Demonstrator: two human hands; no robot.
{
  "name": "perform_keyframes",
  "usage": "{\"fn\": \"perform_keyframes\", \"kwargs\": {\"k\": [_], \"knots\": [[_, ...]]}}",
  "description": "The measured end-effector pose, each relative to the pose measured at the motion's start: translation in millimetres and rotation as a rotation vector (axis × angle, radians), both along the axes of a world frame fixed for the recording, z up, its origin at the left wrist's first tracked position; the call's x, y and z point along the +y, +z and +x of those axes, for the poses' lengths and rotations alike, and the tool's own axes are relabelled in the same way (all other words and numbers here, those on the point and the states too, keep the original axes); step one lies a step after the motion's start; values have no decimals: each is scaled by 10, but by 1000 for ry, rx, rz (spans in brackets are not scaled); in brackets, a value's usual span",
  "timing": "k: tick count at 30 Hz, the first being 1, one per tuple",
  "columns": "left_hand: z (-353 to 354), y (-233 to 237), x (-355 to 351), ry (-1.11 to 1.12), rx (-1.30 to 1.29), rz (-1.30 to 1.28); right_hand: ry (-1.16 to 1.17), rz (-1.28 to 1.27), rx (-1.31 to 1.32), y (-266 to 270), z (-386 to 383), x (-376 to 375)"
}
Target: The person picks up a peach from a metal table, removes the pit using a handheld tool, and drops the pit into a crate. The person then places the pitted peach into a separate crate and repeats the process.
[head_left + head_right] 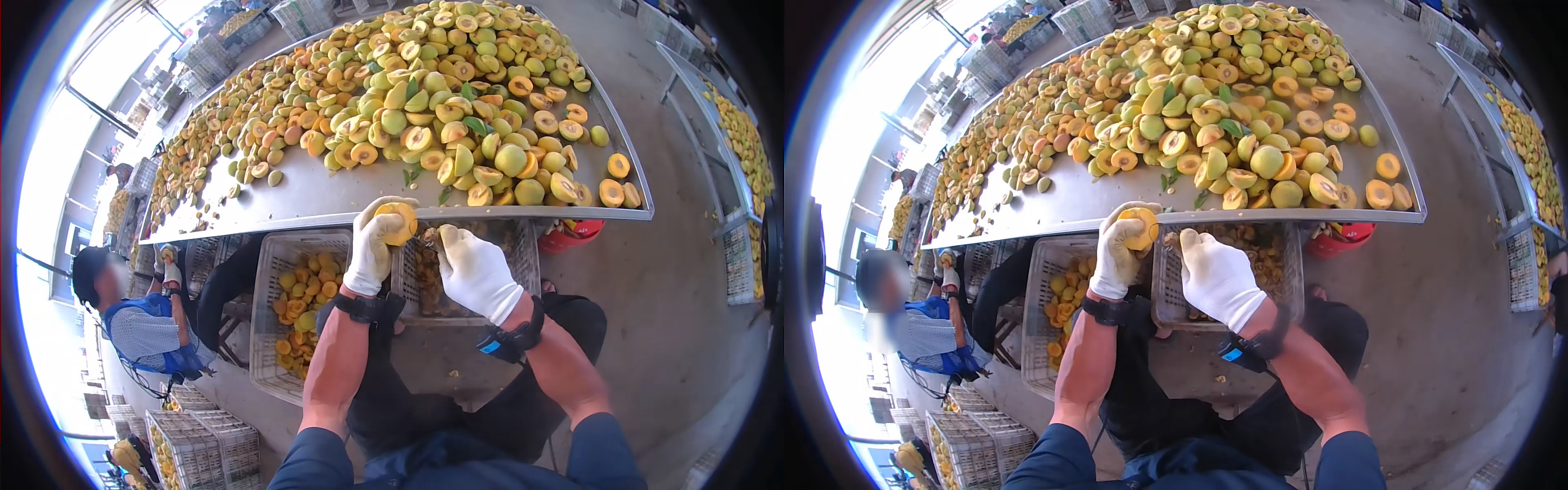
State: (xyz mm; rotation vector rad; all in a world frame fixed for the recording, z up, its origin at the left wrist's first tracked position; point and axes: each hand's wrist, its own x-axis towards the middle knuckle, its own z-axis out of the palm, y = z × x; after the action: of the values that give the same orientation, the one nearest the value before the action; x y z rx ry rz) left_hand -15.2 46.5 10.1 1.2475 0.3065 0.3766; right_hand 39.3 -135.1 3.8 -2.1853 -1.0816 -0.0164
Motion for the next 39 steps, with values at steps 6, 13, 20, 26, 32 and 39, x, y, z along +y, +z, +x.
{"fn": "perform_keyframes", "kwargs": {"k": [6, 13, 20, 26, 32, 39], "knots": [[157, 96, -151, -141, -57, -257, -6, 81, 11, -43, 20, 104], [272, -26, -186, -84, -63, -432, -25, 97, 46, -10, 29, 168], [281, -82, -217, -44, -113, -446, -30, 98, 80, -49, 13, 199], [239, -110, -160, -38, -86, -289, 13, 88, 178, -105, -8, 215], [249, -55, 101, -343, 32, 109, 92, 42, 269, -159, -21, 154], [342, 53, -246, -30, 49, -91, 16, 166, 427, -141, -2, 205]]}}
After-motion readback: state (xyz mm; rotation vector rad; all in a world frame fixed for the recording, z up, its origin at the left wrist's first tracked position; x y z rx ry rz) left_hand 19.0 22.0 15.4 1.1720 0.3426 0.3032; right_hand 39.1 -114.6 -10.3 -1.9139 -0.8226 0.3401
